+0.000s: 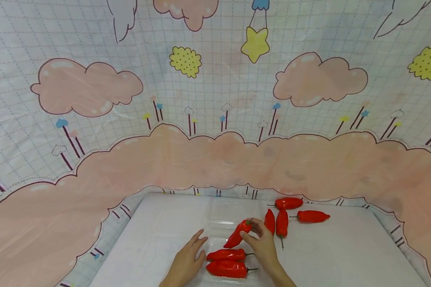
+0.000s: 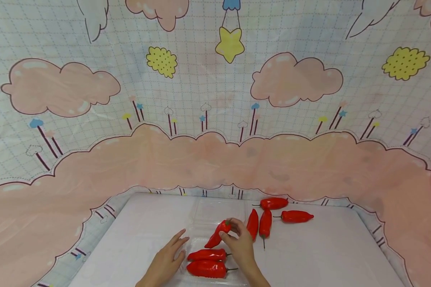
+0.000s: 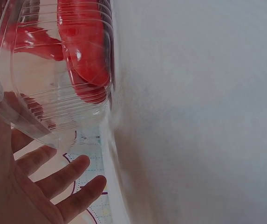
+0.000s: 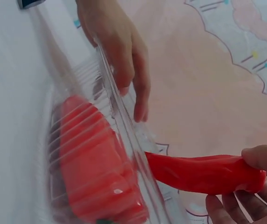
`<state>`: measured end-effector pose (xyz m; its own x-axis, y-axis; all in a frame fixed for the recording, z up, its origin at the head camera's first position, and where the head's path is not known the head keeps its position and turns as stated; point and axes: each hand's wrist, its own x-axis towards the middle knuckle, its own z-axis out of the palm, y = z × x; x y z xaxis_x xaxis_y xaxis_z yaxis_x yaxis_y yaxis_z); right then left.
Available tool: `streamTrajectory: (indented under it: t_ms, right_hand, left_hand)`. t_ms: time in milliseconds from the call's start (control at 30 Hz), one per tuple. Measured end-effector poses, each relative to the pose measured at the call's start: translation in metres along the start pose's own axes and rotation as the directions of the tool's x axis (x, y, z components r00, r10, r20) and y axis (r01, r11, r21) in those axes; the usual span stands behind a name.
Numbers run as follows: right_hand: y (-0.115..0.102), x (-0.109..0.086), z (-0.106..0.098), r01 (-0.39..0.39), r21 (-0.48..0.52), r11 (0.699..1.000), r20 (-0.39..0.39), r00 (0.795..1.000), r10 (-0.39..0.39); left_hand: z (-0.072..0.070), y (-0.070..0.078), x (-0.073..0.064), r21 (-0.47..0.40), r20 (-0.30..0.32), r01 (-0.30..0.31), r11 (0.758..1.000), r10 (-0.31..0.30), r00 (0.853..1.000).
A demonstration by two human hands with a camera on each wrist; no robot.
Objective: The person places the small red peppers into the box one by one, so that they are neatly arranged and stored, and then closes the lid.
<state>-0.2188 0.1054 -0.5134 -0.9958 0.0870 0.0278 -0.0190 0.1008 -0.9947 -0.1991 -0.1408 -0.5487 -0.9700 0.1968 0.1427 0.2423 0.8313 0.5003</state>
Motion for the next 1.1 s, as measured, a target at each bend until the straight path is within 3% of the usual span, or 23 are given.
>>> streamTrajectory:
  t_ms: [867, 1100]
  right_hand:
    - [0.006, 0.000, 0.015, -0.034, -0.159, 0.987, 0.063, 0.997, 0.044]
    - [0.011, 0.000, 0.015, -0.006, -0.190, 0.982, 0.092, 0.995, 0.024]
  left_hand:
    - [0.001, 0.000, 0.000, -0.007, -0.006, 0.005, 1.000, -0.005, 1.000]
    - [0.001, 0.001, 0.001, 0.003, -0.010, 0.024, 1.000, -0.024, 1.000]
